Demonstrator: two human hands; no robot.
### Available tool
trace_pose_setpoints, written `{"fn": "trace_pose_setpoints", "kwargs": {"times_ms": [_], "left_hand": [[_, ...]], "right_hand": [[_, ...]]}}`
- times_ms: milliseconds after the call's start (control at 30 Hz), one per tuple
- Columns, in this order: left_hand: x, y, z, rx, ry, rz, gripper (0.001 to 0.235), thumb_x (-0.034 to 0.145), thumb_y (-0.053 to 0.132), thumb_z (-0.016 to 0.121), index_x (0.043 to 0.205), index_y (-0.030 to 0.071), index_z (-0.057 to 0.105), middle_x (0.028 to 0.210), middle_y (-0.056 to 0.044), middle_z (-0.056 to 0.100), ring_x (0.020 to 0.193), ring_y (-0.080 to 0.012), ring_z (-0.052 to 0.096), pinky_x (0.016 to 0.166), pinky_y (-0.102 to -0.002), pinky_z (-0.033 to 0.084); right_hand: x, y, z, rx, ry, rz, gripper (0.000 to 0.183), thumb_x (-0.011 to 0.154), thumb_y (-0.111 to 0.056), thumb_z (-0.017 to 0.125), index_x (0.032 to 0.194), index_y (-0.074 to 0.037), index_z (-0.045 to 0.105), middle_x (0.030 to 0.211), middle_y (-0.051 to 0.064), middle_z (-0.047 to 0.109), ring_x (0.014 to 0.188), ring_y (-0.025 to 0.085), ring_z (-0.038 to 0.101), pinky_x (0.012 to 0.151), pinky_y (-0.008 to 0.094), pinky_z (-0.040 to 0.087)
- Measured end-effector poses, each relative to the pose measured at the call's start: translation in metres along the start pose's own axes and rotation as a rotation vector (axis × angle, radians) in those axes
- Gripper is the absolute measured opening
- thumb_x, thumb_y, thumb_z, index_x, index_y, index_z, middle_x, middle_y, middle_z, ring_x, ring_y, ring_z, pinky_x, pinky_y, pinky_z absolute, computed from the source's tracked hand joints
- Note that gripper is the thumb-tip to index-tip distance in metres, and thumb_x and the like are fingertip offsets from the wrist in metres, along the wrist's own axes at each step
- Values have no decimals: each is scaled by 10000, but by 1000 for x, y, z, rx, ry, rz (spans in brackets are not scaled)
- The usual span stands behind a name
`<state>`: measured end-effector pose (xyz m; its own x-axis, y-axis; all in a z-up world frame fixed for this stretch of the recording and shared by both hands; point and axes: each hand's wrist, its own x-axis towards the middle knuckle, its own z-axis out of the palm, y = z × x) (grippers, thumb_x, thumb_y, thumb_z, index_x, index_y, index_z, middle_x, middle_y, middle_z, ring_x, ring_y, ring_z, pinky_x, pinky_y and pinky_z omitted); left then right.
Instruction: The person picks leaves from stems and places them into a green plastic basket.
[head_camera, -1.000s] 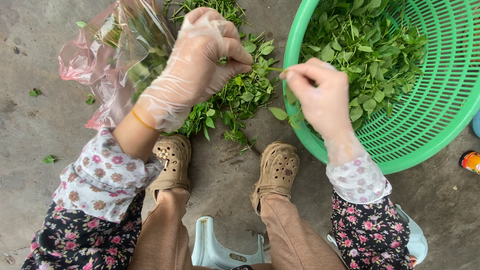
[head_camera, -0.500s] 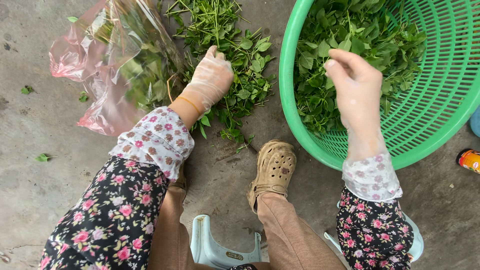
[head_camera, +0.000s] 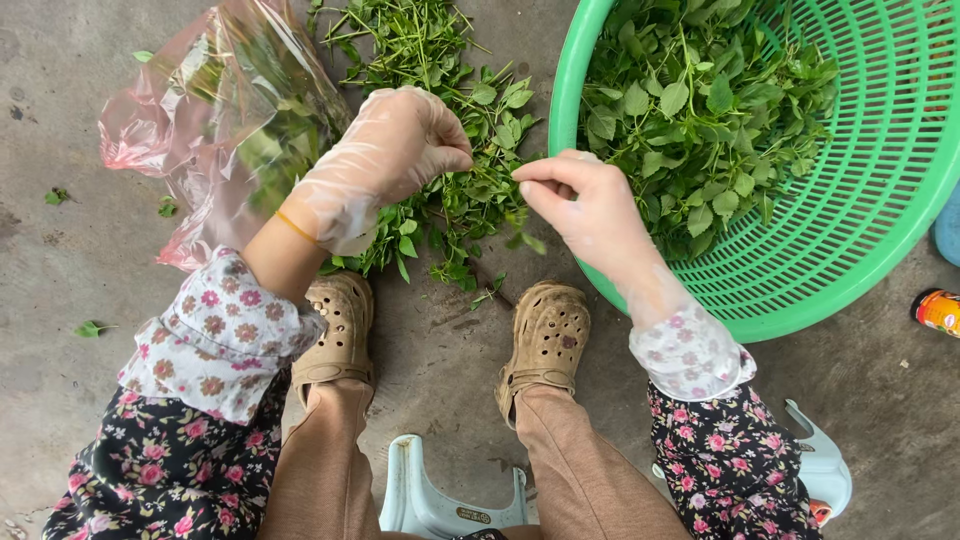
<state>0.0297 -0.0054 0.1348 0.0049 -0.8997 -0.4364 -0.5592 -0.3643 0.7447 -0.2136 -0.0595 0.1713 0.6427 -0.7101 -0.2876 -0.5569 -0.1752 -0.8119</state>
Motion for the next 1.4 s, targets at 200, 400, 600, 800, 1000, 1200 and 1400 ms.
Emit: {"fn": "trace_pose_setpoints", "kwargs": {"times_ms": [200,400,600,800,1000,1200,1400], "left_hand": [[-6,6,-1,32,201,323,123,757,190,873,854,132,823,835,-100,760,854,-296,695,843,-420,536],[-9,8,-4,92,304,414,130,783,200,891,863,128,817,909,-107,760,972,-335,672,946,-460,478],[-6,22,0,-298,90,106,523,745,172,873,1203,134,625,1171,-93,692,1143,-207,629,1010,-344,478],[11,21,27,-528,-164,-274,254,809,159,804,1052,86,788,1053,-159,816,1052,-276,756,924,-381,578],[29,-51,81,364,87,92,197,863,79,704,980,167,837,1008,-80,756,1067,-329,605,1002,-422,446],[29,-90,133,968,70,535,193,800,120,623,926,31,738,1030,-63,683,1034,-259,618,1043,-440,420],[27,-71,100,655,-65,286,144,801,117,697,907,175,776,1071,-76,703,1119,-287,611,1112,-414,385]], "right_hand": [[6,1,15,69,-22,29,138,920,-98,726,1018,-9,769,845,15,638,719,79,550,654,245,456],[18,12,2,347,331,291,142,928,-96,704,1001,-15,795,794,1,675,677,61,528,604,234,407],[15,17,-14,543,69,271,173,957,-107,692,1057,11,770,829,-29,660,750,54,556,721,216,465],[15,21,-19,554,172,219,153,969,-76,695,1083,1,763,851,-5,669,748,69,562,711,221,467],[8,43,-61,68,495,64,363,977,-20,742,1328,13,660,1017,27,706,900,76,629,822,240,552],[4,36,-38,249,260,171,252,1002,-73,694,1238,14,709,1044,47,740,921,98,688,864,236,573],[-10,11,-8,-2,-17,41,231,957,-130,713,1159,-27,758,1037,59,742,903,165,690,825,301,552]]}}
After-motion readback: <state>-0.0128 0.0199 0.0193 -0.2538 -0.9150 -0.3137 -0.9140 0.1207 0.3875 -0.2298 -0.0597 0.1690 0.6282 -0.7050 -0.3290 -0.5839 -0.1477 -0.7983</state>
